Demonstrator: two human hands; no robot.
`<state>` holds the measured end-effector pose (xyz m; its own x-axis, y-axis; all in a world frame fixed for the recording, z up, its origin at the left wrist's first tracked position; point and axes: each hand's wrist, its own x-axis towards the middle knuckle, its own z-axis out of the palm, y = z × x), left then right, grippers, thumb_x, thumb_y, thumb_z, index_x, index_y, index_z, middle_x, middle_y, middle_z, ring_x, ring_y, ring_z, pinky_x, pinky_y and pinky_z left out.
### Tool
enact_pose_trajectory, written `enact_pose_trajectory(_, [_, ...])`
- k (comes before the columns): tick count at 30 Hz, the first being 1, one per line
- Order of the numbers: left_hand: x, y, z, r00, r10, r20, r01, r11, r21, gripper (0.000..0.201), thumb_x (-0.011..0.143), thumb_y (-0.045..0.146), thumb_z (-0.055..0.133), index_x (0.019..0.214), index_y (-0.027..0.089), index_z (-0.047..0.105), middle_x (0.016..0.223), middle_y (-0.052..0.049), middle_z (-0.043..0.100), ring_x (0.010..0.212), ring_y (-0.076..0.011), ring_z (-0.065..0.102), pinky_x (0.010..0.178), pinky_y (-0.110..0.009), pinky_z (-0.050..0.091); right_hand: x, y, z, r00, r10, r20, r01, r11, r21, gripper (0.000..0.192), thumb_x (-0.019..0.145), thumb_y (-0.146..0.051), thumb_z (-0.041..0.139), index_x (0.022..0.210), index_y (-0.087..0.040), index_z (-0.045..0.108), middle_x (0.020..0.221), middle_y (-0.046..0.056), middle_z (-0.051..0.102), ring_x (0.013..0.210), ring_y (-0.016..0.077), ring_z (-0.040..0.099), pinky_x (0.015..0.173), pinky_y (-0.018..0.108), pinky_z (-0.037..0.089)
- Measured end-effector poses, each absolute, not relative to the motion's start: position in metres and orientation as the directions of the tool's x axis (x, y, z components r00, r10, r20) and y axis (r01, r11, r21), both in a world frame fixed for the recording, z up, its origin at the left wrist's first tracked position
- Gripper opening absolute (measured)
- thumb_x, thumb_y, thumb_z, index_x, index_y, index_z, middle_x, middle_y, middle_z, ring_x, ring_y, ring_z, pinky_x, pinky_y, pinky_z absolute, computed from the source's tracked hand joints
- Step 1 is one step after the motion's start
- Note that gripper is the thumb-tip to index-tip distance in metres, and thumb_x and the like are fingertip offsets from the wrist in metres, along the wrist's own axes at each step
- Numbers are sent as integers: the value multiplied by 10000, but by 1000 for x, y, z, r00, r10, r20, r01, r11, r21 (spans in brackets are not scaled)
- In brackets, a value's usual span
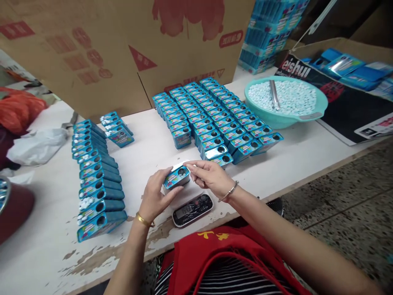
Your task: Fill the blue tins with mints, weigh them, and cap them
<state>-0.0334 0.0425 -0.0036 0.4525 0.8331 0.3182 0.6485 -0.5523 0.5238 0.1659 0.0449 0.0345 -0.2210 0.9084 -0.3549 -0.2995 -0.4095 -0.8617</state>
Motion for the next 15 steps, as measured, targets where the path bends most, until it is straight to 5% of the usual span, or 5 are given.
enact_pose_trajectory(4, [-21,67,-2,451,814,366,658,-580,480,328,855,345,576,1142,202,507,974,-68,621,880,-193,584,768,-325,458,173,33,24,-220,894,-390,-361,-446,-819,406,684,-469,708,910,-136,658,545,-64,498,376,16,315,391,199,143])
enact_pose_trajectory(8, [2,119,-12,442,780,442,617,-623,481,341,855,326,563,1161,192,498,1035,-87,597,952,-204,565,796,-328,448,176,16,2,-203,859,-470,-421,-510,-750,466,621,-511,747,885,-141,641,547,-66,498,365,11,298,380,189,105])
enact_pose_trajectory(15, [15,171,-37,390,802,453,819,-527,228,468,804,419,604,1202,181,538,1132,-150,561,1035,-290,513,838,-408,375,180,-9,-25,-191,812,-552,-423,-575,-701,513,595,-542,759,877,-132,635,547,-55,498,357,11,307,374,190,87])
